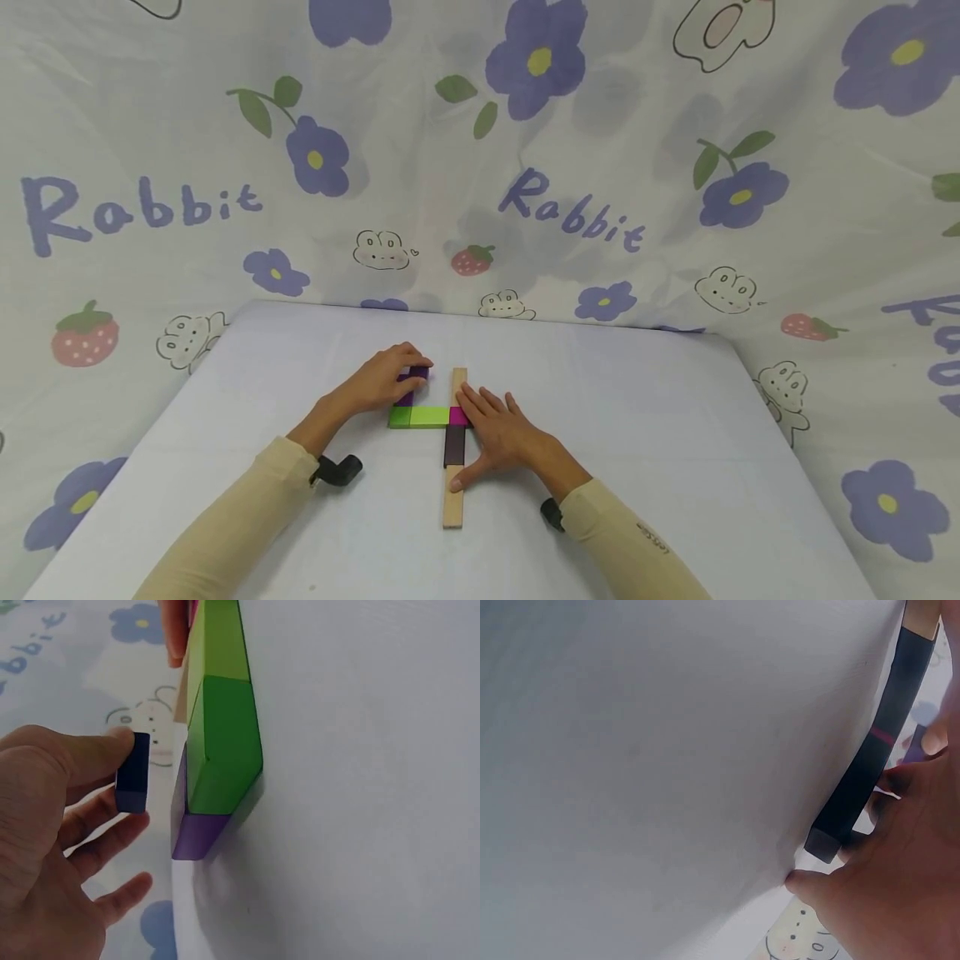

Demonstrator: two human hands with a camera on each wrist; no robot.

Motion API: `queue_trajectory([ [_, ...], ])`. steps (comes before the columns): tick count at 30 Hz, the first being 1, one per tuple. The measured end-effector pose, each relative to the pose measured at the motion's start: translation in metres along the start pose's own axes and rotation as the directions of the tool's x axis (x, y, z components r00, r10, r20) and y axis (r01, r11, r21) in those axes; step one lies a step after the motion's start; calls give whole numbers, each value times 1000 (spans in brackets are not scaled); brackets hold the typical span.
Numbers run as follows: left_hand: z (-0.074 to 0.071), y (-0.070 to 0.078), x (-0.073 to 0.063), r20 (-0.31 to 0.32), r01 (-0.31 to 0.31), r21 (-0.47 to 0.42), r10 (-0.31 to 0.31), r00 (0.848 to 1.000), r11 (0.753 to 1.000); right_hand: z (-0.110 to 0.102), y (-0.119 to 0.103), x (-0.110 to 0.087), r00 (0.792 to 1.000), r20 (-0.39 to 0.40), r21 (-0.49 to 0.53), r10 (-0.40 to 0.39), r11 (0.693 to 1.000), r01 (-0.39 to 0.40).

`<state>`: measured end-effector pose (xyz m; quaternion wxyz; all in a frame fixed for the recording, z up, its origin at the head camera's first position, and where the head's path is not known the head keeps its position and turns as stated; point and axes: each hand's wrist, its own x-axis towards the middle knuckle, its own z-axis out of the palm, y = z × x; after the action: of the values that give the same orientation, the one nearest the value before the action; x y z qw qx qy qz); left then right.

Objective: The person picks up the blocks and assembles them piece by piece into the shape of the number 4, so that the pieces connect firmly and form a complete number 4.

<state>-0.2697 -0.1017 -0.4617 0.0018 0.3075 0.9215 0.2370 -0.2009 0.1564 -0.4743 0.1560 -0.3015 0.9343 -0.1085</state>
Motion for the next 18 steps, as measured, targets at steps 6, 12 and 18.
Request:
queue_trajectory([
  [6,-5,-2,1,0,9,-8,-9,1000,1000,0,-1,1,1000,4,-9,8,1000,-8],
  [12,-7,-5,0,1,37,-22,-37,999,999,-1,-2,1,1000,3,-9,16,1000,-16],
  [18,-7,-10,2,-17,53,-27,-53,998,998,0,-1,1,1000,5,-8,20,1000,-20],
])
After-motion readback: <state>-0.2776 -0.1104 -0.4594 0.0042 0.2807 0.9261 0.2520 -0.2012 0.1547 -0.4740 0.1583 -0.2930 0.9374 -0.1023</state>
